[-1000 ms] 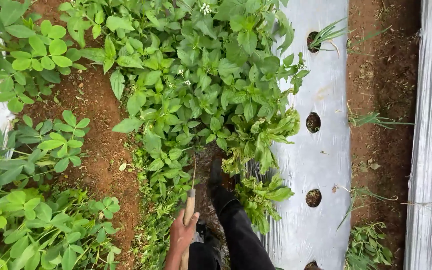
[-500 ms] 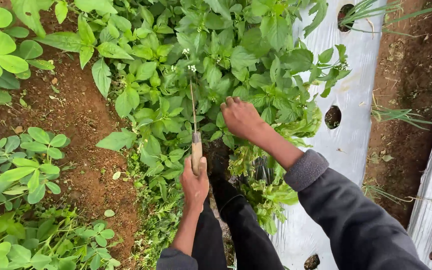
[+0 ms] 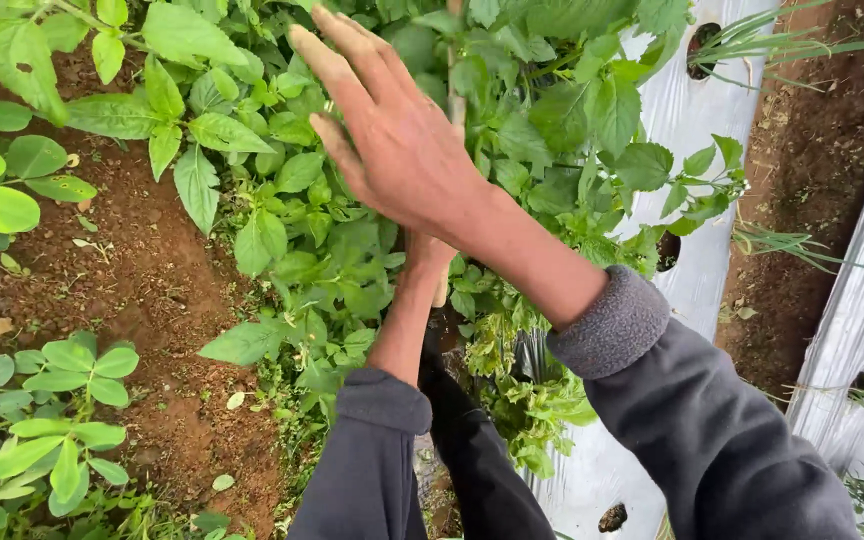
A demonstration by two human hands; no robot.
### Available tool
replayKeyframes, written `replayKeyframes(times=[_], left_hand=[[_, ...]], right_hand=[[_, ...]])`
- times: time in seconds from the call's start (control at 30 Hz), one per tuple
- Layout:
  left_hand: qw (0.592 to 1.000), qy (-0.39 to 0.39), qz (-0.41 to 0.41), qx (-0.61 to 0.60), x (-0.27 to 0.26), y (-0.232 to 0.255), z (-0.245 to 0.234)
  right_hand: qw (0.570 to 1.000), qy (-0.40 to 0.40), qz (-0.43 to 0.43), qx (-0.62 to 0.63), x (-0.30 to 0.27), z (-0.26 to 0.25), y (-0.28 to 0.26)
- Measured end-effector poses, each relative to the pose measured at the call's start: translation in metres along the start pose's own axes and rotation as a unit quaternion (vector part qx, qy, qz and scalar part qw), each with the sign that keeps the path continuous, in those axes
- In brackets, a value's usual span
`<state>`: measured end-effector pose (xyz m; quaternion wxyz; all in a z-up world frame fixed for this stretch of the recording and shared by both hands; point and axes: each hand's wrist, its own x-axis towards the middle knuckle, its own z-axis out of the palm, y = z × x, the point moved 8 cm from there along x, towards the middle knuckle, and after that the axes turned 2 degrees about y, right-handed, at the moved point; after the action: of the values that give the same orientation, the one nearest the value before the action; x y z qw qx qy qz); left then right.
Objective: The person uses a sickle to cut weeds growing along the edge of a plastic mulch sheet in a garden. They gather the cut weeds by hand and pull them away from the crop rows, occasionally moving between different sections of the garden bed.
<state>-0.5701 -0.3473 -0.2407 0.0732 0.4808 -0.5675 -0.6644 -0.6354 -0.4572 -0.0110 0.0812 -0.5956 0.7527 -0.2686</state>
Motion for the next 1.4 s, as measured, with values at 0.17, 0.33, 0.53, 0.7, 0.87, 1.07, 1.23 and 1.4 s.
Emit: replayKeyframes(times=[0.17, 0.33, 0.53, 0.7, 0.87, 1.07, 1.23, 1.4], left_hand=[[0.977, -0.187, 0.01, 0.104, -0.034, 0.035, 0.048], [0.959, -0.246, -0.087, 0.113, -0.082, -0.05, 0.065], [0.951, -0.223, -0.16, 0.143, -0.106, -0.126, 0.051], [0.948, -0.221, -0.114, 0.2, -0.11, -0.032, 0.038], [0.946, -0.204, -0.037, 0.249, -0.07, 0.04, 0.043], [0.914, -0.181, 0.055, 0.358, 0.009, 0.006, 0.078], [0.818, -0.241, -0.101, 0.512, -0.007, -0.091, 0.053], [0.828, -0.202, -0.127, 0.508, -0.064, -0.15, 0.005]], right_hand=[[0.97, -0.033, 0.073, -0.23, -0.03, -0.014, 0.124], [0.871, -0.197, 0.356, -0.275, -0.196, -0.038, 0.232], [0.805, -0.36, 0.401, -0.248, -0.306, 0.013, 0.2], [0.803, -0.313, 0.377, -0.34, -0.382, 0.1, 0.225], [0.832, -0.248, 0.334, -0.368, -0.365, 0.095, 0.183], [0.822, -0.254, 0.324, -0.394, -0.357, 0.085, 0.166], [0.807, -0.357, 0.334, -0.333, -0.38, 0.088, 0.185], [0.819, -0.348, 0.297, -0.345, -0.386, 0.101, 0.192]])
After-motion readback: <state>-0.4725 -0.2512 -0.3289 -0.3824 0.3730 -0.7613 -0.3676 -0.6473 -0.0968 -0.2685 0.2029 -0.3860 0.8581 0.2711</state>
